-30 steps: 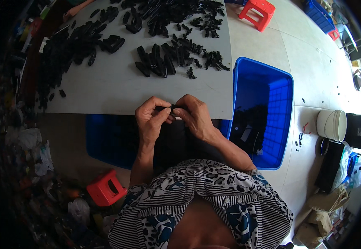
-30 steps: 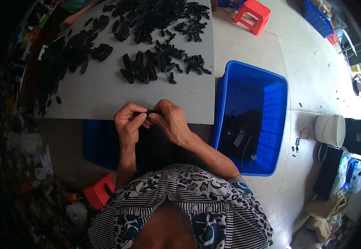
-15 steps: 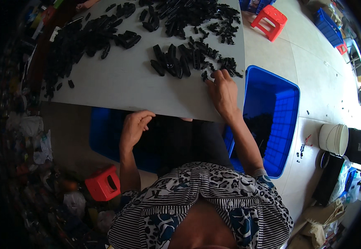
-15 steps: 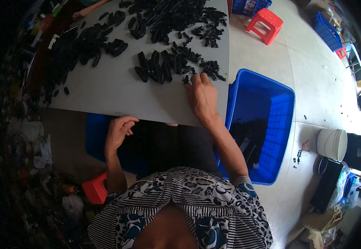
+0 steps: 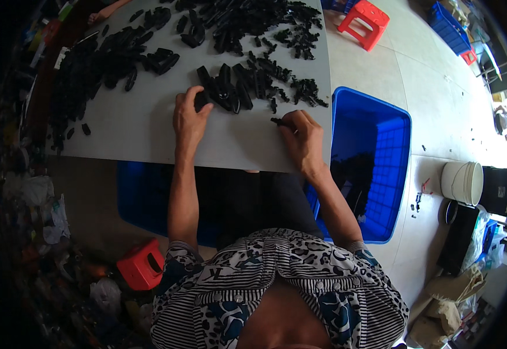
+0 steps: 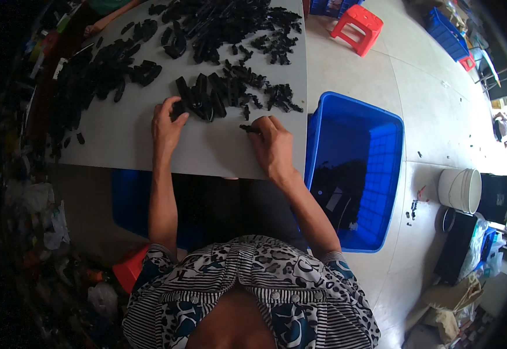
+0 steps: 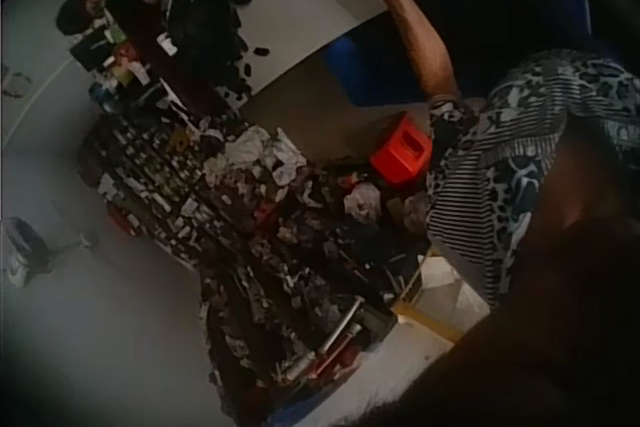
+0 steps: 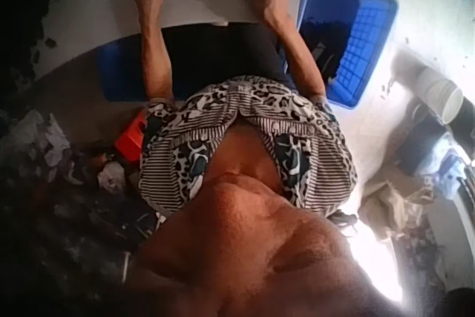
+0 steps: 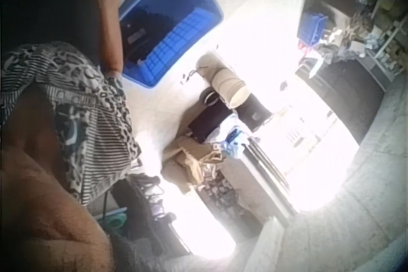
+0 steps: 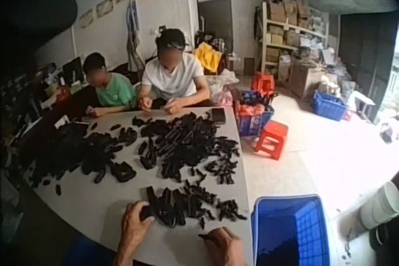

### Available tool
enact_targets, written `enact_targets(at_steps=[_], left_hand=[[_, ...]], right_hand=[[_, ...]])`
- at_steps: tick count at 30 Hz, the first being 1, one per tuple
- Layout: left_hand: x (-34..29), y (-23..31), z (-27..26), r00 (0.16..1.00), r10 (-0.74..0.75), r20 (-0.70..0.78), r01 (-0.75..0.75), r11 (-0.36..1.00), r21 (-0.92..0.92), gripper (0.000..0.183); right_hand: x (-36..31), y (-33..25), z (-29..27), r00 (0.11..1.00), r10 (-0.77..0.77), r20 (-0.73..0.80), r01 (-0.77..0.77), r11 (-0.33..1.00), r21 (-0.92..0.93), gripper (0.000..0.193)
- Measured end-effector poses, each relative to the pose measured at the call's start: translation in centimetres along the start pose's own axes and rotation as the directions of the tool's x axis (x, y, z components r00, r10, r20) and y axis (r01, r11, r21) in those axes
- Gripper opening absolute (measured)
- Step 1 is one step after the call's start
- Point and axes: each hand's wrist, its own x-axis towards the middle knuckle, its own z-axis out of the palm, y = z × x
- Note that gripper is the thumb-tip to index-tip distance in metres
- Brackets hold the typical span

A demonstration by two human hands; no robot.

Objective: The person organizes small plastic parts on a table, then repeatedly fits pairs of components together by hand and drops the assembled pieces into a bin below.

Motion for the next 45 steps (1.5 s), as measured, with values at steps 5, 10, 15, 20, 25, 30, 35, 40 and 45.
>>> enact_targets(at_steps=[5, 10, 15, 20, 25, 30, 35, 40, 45], left_hand=[[-1.1, -2.1, -0.3, 0.99, -0.134, -0.034, 0.129, 0.984, -0.119, 0.045], [-2.7, -2.1, -1.4, 0.958, -0.255, 0.129, 0.283, 0.789, -0.545, 0.053], [-5.1, 0.0, -2.4, 0.896, -0.156, 0.415, 0.443, 0.313, -0.84, 0.061], [-7.1, 2.7, -1.7, 0.875, -0.035, 0.483, 0.48, 0.183, -0.858, 0.061], [-7.7, 3.3, -1.0, 0.851, 0.047, 0.523, 0.508, 0.181, -0.842, 0.051], [-7.8, 3.8, -0.9, 0.848, 0.058, 0.527, 0.511, 0.178, -0.841, 0.041], [-7.9, 4.1, -0.8, 0.845, 0.056, 0.531, 0.513, 0.19, -0.837, 0.034], [-8.1, 4.7, -0.6, 0.89, 0.011, 0.455, 0.435, 0.273, -0.858, 0.028], [-8.2, 5.1, -1.0, 0.872, 0.055, 0.486, 0.438, 0.355, -0.826, 0.027]], right_hand=[[-2.2, -0.2, 0.8, 0.994, 0.108, 0.017, -0.108, 0.948, 0.298, 0.012], [-3.5, -0.8, 1.6, 0.959, 0.276, 0.068, -0.258, 0.744, 0.616, 0.014], [-4.1, -1.4, 1.7, 0.974, 0.222, 0.032, -0.193, 0.753, 0.629, 0.014], [-4.4, -1.3, 2.1, 0.985, 0.171, 0.004, -0.141, 0.804, 0.577, 0.013], [-4.5, -1.9, 2.3, 0.99, 0.137, 0.041, -0.135, 0.802, 0.582, 0.013], [-4.3, -2.2, 2.2, 0.988, 0.143, 0.056, -0.15, 0.808, 0.569, 0.012], [-4.1, -2.4, 2.3, 0.988, 0.154, 0.032, -0.143, 0.794, 0.591, 0.015], [-4.0, -2.3, 2.4, 0.993, 0.106, 0.051, -0.116, 0.81, 0.576, 0.006], [-3.6, -3.6, 2.2, 0.999, 0.047, -0.002, -0.039, 0.862, 0.506, 0.011]])
